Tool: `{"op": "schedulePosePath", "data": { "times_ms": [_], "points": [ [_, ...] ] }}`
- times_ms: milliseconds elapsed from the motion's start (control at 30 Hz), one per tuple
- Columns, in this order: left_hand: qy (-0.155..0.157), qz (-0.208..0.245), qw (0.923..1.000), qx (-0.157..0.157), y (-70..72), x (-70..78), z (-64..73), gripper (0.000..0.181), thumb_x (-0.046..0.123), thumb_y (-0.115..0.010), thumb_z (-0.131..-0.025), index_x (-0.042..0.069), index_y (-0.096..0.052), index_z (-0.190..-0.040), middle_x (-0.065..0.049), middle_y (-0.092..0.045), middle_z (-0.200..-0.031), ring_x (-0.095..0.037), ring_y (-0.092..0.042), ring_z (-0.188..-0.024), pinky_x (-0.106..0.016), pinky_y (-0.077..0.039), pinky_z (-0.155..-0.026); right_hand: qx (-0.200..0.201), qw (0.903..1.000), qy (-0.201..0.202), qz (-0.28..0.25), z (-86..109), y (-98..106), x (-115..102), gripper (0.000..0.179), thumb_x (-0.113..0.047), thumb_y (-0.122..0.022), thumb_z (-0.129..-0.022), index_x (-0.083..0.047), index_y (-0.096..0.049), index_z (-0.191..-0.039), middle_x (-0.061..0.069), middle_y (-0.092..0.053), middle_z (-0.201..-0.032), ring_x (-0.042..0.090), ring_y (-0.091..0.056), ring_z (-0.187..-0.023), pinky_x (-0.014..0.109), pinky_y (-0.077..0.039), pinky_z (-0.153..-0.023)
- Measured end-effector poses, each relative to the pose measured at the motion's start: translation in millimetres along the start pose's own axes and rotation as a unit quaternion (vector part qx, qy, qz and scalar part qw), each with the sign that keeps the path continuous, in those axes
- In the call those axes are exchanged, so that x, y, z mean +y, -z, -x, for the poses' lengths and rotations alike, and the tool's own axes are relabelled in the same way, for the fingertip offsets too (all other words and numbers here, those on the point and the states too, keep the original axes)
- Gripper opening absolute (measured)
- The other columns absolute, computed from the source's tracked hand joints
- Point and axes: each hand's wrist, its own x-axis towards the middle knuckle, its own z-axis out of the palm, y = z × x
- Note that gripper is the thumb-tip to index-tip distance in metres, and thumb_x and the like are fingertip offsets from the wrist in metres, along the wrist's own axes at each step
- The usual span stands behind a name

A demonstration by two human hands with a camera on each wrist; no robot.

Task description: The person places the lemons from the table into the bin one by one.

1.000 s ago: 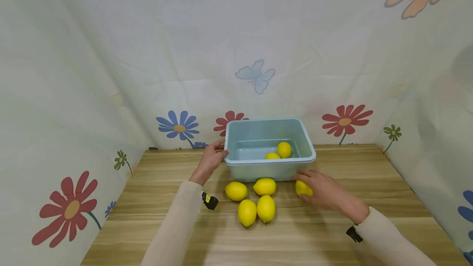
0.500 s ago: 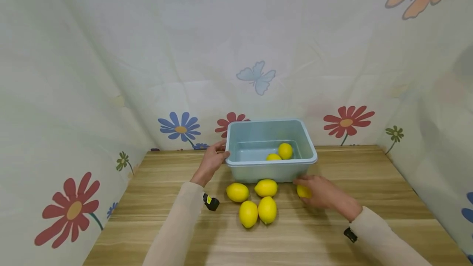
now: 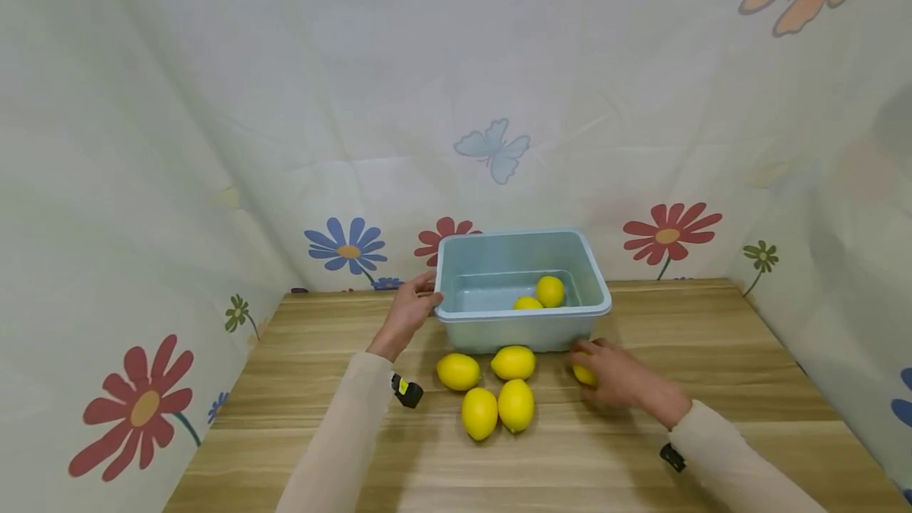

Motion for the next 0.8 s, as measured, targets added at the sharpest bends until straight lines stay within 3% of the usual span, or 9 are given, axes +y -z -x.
{"op": "schedulePosePath", "data": {
  "times_ms": [167, 467, 800],
  "points": [
    [-0.002, 0.000, 1.0000, -0.004, -0.1, -0.7, 0.2, 0.053, 0.012, -0.058, -0.095, 0.015, -0.046, -0.147, -0.021, -0.052, -0.137, -0.038, -0.054, -0.117, -0.037, -0.055, -0.093, 0.012, 0.9997, 0.022, 0.006, -0.6, -6, 0, 0.042, -0.019, -0.078, -0.080, -0.013, -0.065, -0.119, 0.012, -0.059, -0.124, 0.041, -0.055, -0.112, 0.058, -0.048, -0.095],
    [-0.003, -0.008, 1.0000, 0.004, -0.2, 0.1, -0.8, 0.053, 0.013, -0.060, -0.095, 0.015, -0.047, -0.146, -0.020, -0.054, -0.135, -0.030, -0.057, -0.109, -0.036, -0.056, -0.091, 0.036, 0.9980, 0.047, 0.023, -3.1, -10, -1, 0.030, -0.012, -0.078, -0.080, -0.015, -0.066, -0.107, 0.007, -0.062, -0.112, 0.032, -0.058, -0.098, 0.050, -0.052, -0.086],
    [0.003, -0.007, 1.0000, 0.000, 0.0, -1.6, -3.1, 0.052, 0.014, -0.059, -0.095, 0.015, -0.048, -0.146, -0.017, -0.056, -0.131, -0.039, -0.055, -0.117, -0.037, -0.056, -0.092, 0.035, 0.9976, 0.057, 0.019, -0.7, -2, -11, 0.030, -0.014, -0.077, -0.083, -0.013, -0.067, -0.111, 0.007, -0.061, -0.116, 0.029, -0.058, -0.102, 0.049, -0.053, -0.091]
  ]
}}
